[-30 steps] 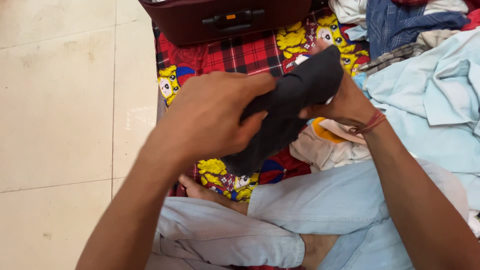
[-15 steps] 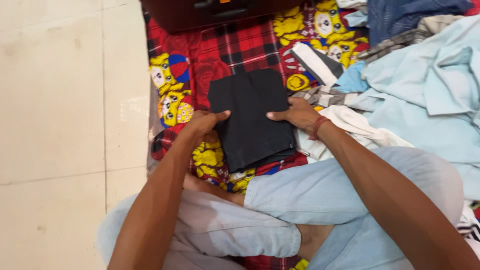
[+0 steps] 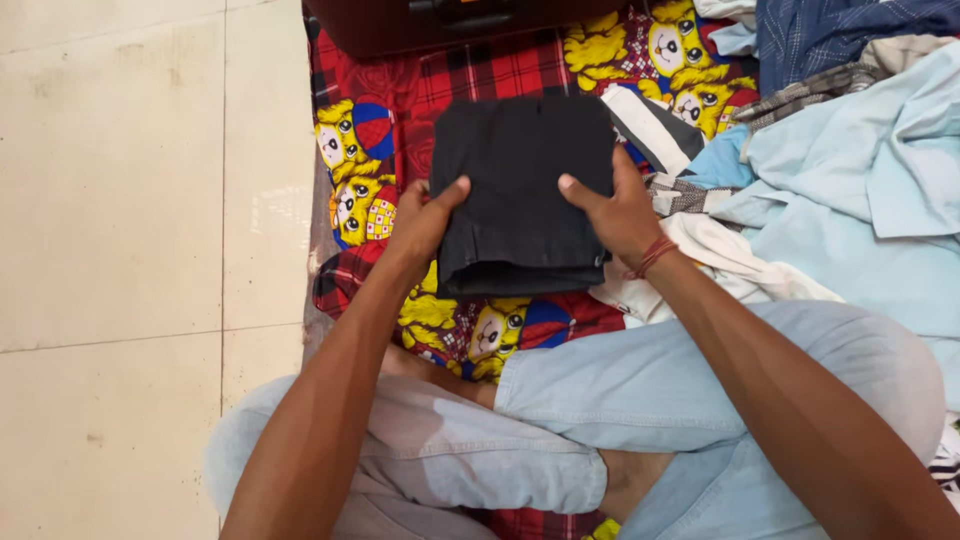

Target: The person folds a white shirt and a pair of black trousers by hand before placing them into a suitcase on the floor.

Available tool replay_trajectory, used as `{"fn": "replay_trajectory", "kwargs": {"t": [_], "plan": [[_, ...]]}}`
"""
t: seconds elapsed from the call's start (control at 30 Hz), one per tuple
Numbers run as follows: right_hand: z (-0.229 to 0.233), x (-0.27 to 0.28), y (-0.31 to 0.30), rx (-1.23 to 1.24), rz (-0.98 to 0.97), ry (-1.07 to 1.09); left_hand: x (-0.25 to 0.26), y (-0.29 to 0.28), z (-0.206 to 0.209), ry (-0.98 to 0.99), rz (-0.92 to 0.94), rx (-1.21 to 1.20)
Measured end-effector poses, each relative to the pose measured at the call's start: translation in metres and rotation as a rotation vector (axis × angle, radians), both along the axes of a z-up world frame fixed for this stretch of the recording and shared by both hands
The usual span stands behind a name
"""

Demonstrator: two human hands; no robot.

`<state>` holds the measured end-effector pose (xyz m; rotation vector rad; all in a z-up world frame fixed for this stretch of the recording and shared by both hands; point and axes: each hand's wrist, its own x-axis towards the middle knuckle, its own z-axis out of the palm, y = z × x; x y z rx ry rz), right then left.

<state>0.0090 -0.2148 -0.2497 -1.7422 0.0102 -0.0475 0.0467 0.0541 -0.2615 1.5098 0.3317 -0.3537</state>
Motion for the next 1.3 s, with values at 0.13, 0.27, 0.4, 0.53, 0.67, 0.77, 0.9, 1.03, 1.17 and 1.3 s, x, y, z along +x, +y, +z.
{"fn": "replay_trajectory", "kwargs": {"t": [0.13, 0.27, 0.4, 0.53, 0.67, 0.77, 0.9, 1.03, 1.17, 1.3], "plan": [[-0.008, 0.007, 0.000, 0.124, 0.056, 0.315, -0.012, -0.011, 0.010, 0.326, -0.160, 0.029], [-0.028, 0.003, -0.003, -0.108, 0.072, 0.450, -0.025, -0.020, -0.008, 0.467, -0.231, 0.224], [-0.029, 0.000, -0.001, -0.220, 0.081, 0.345, -0.021, -0.015, -0.030, 0.306, -0.300, 0.391], [-0.024, -0.007, 0.002, -0.377, 0.083, 0.224, -0.025, -0.016, -0.038, 0.129, -0.278, 0.494], [-0.021, -0.007, 0.004, -0.449, 0.082, 0.183, -0.028, -0.028, -0.029, 0.032, -0.284, 0.832], [-0.022, -0.008, 0.005, -0.480, 0.077, 0.222, -0.033, -0.034, -0.021, 0.008, -0.296, 0.860], [-0.023, -0.008, 0.004, -0.490, 0.094, 0.170, -0.035, -0.038, -0.013, -0.043, -0.326, 0.901], [-0.023, -0.008, 0.006, -0.479, 0.090, 0.179, -0.037, -0.043, -0.005, -0.016, -0.325, 0.924], [-0.022, -0.008, 0.006, -0.486, 0.087, 0.163, -0.042, -0.046, 0.000, -0.066, -0.327, 0.940], [-0.019, -0.009, 0.007, -0.477, 0.083, 0.149, -0.050, -0.051, 0.013, -0.198, -0.303, 0.954]]}}
